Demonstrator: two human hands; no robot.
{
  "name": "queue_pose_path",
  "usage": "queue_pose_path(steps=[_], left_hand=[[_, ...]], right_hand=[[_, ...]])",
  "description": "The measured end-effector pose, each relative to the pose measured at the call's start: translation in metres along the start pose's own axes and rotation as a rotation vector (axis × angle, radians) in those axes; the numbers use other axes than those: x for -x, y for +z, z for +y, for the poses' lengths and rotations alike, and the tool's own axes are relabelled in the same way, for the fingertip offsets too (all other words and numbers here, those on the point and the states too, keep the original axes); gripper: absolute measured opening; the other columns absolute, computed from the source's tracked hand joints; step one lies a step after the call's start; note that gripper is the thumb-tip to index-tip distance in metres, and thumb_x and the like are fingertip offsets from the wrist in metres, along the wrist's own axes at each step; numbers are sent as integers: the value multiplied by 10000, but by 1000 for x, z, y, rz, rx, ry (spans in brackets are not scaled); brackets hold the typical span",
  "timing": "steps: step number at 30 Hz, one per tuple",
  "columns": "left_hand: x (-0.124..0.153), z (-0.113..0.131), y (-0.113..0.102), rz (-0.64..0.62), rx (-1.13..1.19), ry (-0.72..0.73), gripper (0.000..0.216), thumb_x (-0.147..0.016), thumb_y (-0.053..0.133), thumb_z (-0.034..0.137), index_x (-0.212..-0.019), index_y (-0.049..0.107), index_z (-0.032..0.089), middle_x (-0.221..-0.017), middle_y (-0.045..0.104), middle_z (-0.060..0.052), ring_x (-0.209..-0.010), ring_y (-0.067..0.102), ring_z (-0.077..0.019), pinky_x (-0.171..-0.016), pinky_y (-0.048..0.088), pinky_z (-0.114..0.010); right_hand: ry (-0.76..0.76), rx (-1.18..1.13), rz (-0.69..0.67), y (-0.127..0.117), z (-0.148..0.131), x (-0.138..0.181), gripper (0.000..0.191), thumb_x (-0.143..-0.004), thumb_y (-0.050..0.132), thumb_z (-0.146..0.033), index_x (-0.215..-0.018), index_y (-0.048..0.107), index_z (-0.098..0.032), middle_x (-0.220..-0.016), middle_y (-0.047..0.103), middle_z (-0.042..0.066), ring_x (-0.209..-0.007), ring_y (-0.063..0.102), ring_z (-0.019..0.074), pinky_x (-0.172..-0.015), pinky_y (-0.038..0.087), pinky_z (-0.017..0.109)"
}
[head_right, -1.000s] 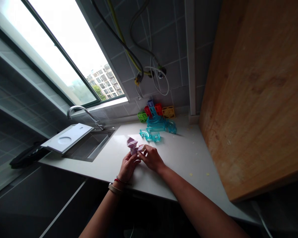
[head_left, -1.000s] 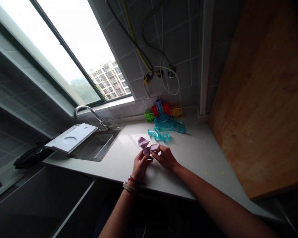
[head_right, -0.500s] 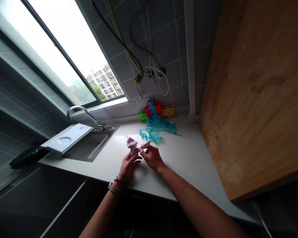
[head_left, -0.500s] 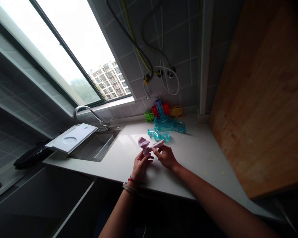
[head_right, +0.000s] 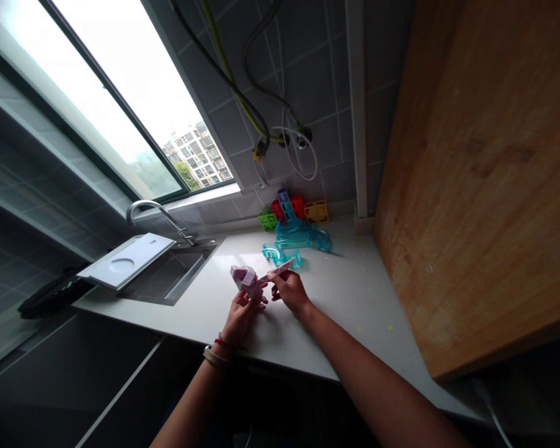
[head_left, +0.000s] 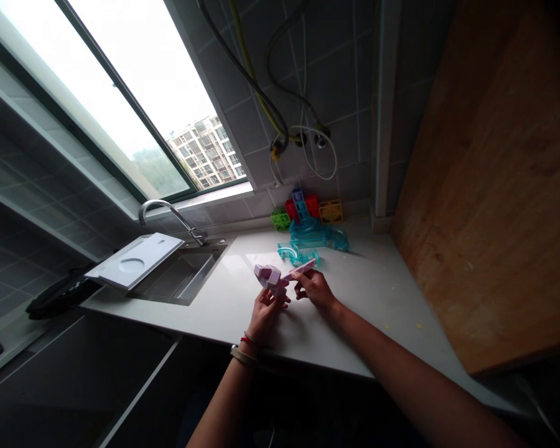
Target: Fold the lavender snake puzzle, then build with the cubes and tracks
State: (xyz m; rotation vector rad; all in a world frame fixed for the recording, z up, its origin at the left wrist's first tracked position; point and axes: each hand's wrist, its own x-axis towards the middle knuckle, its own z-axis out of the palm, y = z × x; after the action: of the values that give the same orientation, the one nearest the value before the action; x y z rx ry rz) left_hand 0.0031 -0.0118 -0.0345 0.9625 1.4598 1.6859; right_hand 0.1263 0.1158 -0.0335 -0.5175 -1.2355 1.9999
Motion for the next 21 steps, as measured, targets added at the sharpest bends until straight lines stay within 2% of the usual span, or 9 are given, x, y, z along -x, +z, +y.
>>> queue_pose_path(steps=[4, 9, 21], left_hand=[[-1, -1, -2, -8, 16, 0, 497, -811, 851, 397, -1229, 708, 168, -1235, 715, -176, -827, 692, -186, -706, 535, -294], [-1, 0, -3, -38, 35, 2, 473, -820, 846, 373, -1228, 704, 180, -1155, 707, -134, -840, 681, -181, -707, 532, -283], [-1, 2, -3, -55, 69, -28, 498, -826, 838, 389, -1273, 698, 220, -1246, 689, -140, -831, 685, -165, -714, 517, -276]], right_hand=[[36, -44, 3, 1, -1, 0, 341, -790, 742, -456, -922, 712, -143, -704, 707, 26, -466, 536, 96, -436, 485, 231], [67, -88, 4, 1, 2, -2, 292, -790, 724, -420, -880, 693, -143, -837, 769, 73, -439, 508, 73, -421, 453, 227], [89, -86, -11, -1, 4, -2, 295, -806, 714, -436, -895, 709, -155, -916, 786, 92, -466, 520, 73, -447, 473, 229]])
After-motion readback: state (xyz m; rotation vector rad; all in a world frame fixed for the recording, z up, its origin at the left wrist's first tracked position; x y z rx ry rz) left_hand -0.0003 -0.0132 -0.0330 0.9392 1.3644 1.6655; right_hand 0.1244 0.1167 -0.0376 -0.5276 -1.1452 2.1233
